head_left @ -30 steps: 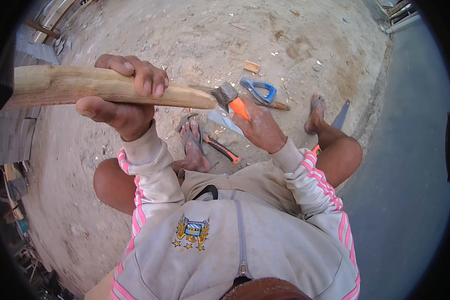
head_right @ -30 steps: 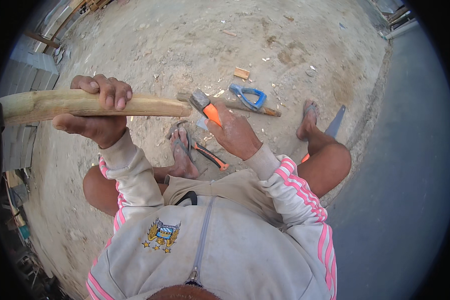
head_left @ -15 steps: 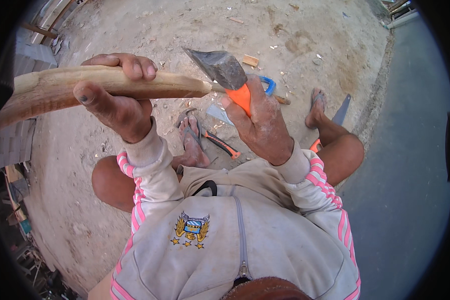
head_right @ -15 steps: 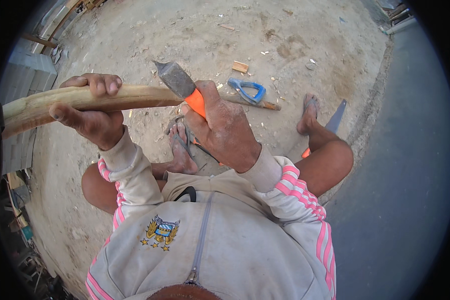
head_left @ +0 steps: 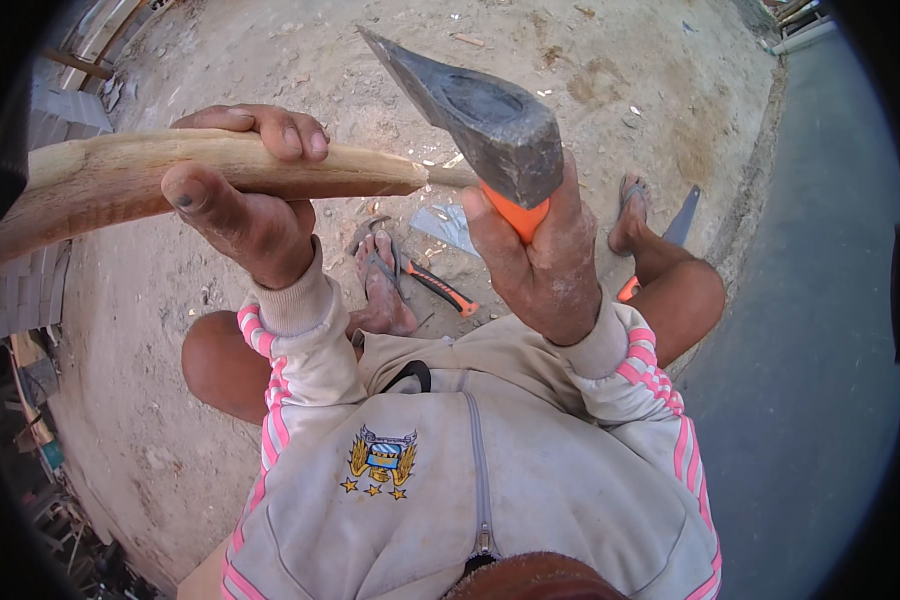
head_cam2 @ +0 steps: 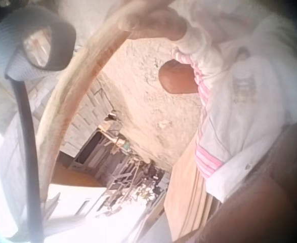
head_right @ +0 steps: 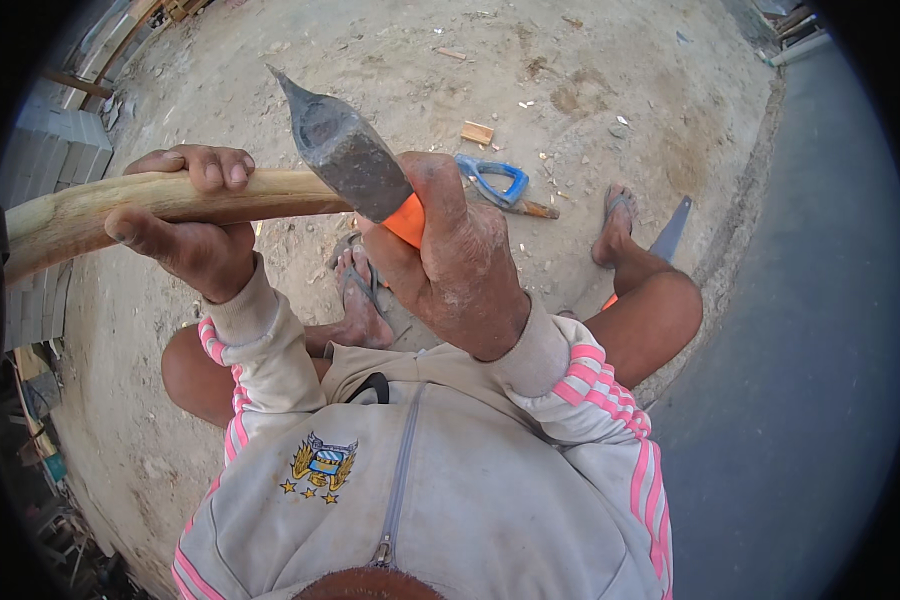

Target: The person sits on the ground and uses a small axe to shape a piece of wood. They hold the wood in their left hand and the axe in their right, repeatedly striking the wood to shave off pieces and refine its shape.

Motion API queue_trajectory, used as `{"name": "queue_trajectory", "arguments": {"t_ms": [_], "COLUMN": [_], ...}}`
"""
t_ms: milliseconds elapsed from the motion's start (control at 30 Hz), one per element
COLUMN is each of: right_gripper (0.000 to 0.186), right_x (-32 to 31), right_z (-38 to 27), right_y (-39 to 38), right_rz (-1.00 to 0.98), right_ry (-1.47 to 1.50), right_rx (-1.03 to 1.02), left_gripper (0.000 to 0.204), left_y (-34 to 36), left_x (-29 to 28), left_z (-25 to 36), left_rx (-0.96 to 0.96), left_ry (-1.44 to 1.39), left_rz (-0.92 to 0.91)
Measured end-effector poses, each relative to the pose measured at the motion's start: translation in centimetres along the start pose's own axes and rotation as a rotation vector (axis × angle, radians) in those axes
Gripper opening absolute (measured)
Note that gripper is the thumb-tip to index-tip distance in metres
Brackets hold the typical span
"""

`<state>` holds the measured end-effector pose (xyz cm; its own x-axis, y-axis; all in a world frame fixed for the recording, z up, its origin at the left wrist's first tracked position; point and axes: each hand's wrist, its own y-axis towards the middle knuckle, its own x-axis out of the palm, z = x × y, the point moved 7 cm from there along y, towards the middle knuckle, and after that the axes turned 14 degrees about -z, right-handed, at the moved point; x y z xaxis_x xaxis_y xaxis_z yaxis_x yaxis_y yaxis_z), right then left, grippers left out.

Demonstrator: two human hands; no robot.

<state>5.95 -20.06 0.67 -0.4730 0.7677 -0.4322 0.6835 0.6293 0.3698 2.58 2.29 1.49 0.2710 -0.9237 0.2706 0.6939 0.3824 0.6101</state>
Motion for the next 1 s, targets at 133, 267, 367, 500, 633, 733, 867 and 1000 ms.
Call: {"name": "queue_trajectory", "arguments": {"t_ms": [133,267,367,500,633,733,867,1000], "right_gripper": [0.032,0.031,0.031,0.031,0.028,0.031,0.031,0.030], "right_x": [2.3,1.9,-0.2,1.1,2.3,0.4,-1.7,1.3], "right_z": [5.4,4.7,1.6,5.2,9.0,4.9,0.0,4.1], "right_y": [-1.5,-1.9,-0.8,-1.7,-3.6,-1.8,-0.3,-1.0], "right_rz": [-0.171,-0.145,-0.039,-0.139,-0.193,-0.115,-0.008,-0.213], "right_ry": [-0.135,-0.070,0.000,-0.117,-0.168,-0.018,-0.059,-0.224], "right_rx": [0.158,0.216,0.115,0.178,0.290,0.234,-0.016,0.130], "left_gripper": [0.078,0.078,0.078,0.080,0.086,0.093,0.094,0.094], "left_y": [-0.1,-0.8,-0.4,-0.1,0.5,0.4,0.6,0.8], "left_x": [0.9,0.7,0.5,1.3,1.0,0.9,0.9,1.1], "left_z": [0.1,-0.5,-0.8,-0.7,0.0,0.4,0.3,0.9], "left_rx": [-0.039,-0.075,-0.062,-0.053,0.060,0.072,0.121,0.137], "left_ry": [0.023,0.061,0.066,-0.006,-0.194,-0.248,-0.290,-0.315], "left_rz": [0.011,0.009,0.030,-0.006,-0.241,-0.335,-0.360,-0.375]}}
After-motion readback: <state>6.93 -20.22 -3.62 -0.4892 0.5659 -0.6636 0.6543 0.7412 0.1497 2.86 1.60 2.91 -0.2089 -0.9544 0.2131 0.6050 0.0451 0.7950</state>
